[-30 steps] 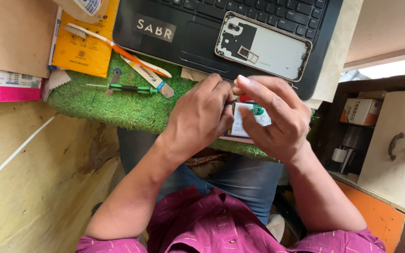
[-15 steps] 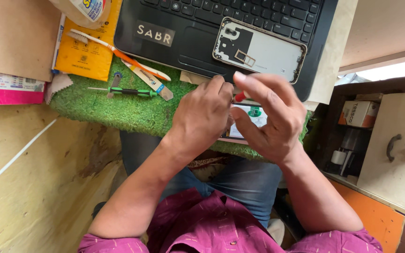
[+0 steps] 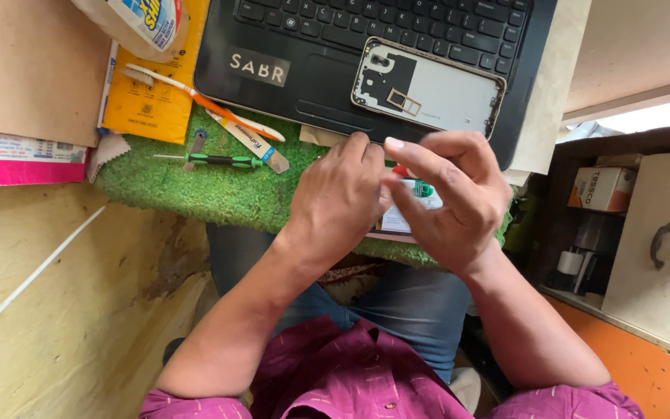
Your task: The person removes the back cover of a smartphone, exposing the battery and internal components. They then use a small screwdriver to unscrew and remove several screws from the internal frame while the phone rests on their lap.
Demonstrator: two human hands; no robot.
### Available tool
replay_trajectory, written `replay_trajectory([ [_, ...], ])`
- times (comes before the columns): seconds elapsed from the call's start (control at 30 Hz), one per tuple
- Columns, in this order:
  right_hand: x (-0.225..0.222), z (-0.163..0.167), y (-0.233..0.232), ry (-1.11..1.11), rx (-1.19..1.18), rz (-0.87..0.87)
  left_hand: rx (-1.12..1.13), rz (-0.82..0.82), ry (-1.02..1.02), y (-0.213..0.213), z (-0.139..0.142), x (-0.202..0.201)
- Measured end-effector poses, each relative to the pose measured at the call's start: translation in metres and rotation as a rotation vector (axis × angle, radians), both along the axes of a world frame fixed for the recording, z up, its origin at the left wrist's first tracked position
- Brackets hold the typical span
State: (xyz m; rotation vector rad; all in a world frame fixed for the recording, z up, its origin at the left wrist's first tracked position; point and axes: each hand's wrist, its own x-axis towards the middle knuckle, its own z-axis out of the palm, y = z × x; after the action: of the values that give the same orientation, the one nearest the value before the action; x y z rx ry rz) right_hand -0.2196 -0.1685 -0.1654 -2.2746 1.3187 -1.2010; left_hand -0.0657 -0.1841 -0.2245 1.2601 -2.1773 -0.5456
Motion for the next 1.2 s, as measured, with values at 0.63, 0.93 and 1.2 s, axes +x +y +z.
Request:
replay_trajectory([
  [0.63,-0.016,-0.013,0.007,-0.083,0.055,0.034,0.026,0.024,-0.017,0.001,0.002,-0.002],
  [0.93,-0.039,-0.008,0.009,-0.249,-0.005,-0.035,0.005,-0.018,-0.062,0.0,0.006,0.001],
  [1.2,-0.05,-0.01,0.013,-0.414,0.084,-0.053,-0.058,0.018,0.282,-0.02,0.011,0.011],
])
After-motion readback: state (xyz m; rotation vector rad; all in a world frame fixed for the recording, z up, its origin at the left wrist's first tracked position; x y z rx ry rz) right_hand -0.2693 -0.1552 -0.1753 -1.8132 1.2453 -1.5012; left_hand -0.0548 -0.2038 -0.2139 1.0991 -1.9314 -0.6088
